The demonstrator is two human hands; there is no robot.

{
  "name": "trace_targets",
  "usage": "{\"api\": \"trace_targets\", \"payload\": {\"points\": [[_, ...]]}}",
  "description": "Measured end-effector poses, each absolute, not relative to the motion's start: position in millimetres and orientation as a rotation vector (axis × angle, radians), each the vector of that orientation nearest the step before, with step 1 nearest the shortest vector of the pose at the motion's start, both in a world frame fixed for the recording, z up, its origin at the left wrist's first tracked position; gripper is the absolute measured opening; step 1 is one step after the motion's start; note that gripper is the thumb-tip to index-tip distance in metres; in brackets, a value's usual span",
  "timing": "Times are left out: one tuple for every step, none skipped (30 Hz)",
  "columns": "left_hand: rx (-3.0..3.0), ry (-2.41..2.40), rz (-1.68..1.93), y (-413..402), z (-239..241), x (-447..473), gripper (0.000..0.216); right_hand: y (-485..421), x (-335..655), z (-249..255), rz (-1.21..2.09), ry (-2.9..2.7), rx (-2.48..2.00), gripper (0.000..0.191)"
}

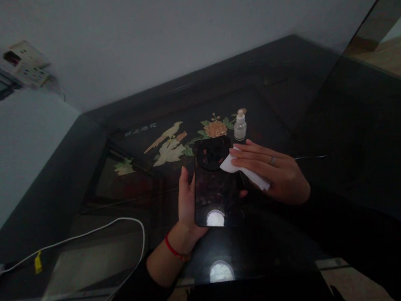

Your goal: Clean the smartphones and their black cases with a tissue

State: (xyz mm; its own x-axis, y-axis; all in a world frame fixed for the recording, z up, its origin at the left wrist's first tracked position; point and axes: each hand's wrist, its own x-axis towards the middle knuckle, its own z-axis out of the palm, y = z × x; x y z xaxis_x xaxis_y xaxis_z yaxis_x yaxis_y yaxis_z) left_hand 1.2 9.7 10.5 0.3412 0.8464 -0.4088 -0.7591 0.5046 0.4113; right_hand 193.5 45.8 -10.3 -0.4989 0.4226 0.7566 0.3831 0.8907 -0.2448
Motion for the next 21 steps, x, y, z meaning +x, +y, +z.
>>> {"api": "trace_targets", "payload": {"points": [[0.168, 0.613, 1.026, 8, 10, 2, 0.065, 47, 195, -11, 0.066, -2.121, -0.623, 0.034], [0.177, 0.599, 1.005, 7, 9, 3, 0.064, 49, 196, -12, 0.077, -2.102, -0.660, 0.035], [0.183, 0.590, 0.984, 5, 8, 4, 0.063, 50, 196, -12, 0.086, -2.081, -0.690, 0.036], [0.189, 0.586, 0.967, 3, 7, 6, 0.062, 50, 197, -13, 0.094, -2.062, -0.714, 0.036], [0.198, 0.587, 0.952, 2, 5, 7, 0.060, 50, 197, -13, 0.101, -2.049, -0.730, 0.037], [0.210, 0.591, 0.940, 0, 4, 9, 0.058, 50, 197, -13, 0.107, -2.040, -0.737, 0.037], [0.227, 0.593, 0.931, -1, 1, 10, 0.056, 49, 196, -12, 0.117, -2.043, -0.737, 0.038], [0.248, 0.592, 0.925, -2, -1, 12, 0.054, 48, 195, -12, 0.127, -2.055, -0.730, 0.038], [0.269, 0.589, 0.926, -4, -3, 13, 0.054, 46, 194, -12, 0.134, -2.073, -0.713, 0.038], [0.286, 0.584, 0.929, -4, -5, 14, 0.054, 45, 192, -11, 0.136, -2.098, -0.688, 0.038], [0.295, 0.583, 0.929, -5, -7, 15, 0.055, 43, 190, -11, 0.130, -2.122, -0.657, 0.038], [0.294, 0.585, 0.927, -5, -8, 15, 0.056, 41, 187, -11, 0.117, -2.148, -0.619, 0.036], [0.283, 0.593, 0.920, -5, -9, 15, 0.057, 40, 185, -11, 0.100, -2.176, -0.574, 0.035], [0.264, 0.606, 0.912, -4, -9, 15, 0.058, 39, 183, -11, 0.084, -2.205, -0.524, 0.033], [0.239, 0.622, 0.904, -3, -9, 15, 0.059, 38, 182, -10, 0.073, -2.236, -0.469, 0.032], [0.213, 0.639, 0.899, -2, -9, 14, 0.060, 37, 181, -10, 0.065, -2.264, -0.416, 0.032], [0.193, 0.650, 0.908, -1, -8, 13, 0.061, 37, 180, -10, 0.063, -2.289, -0.370, 0.031], [0.182, 0.659, 0.919, -1, -7, 13, 0.062, 37, 181, -9, 0.062, -2.307, -0.337, 0.031], [0.182, 0.664, 0.929, 0, -6, 12, 0.062, 37, 182, -9, 0.058, -2.311, -0.330, 0.031], [0.193, 0.662, 0.935, -1, -5, 12, 0.061, 38, 184, -9, 0.051, -2.300, -0.358, 0.031], [0.213, 0.653, 0.936, -1, -4, 12, 0.060, 39, 185, -9, 0.040, -2.270, -0.412, 0.032]]}}
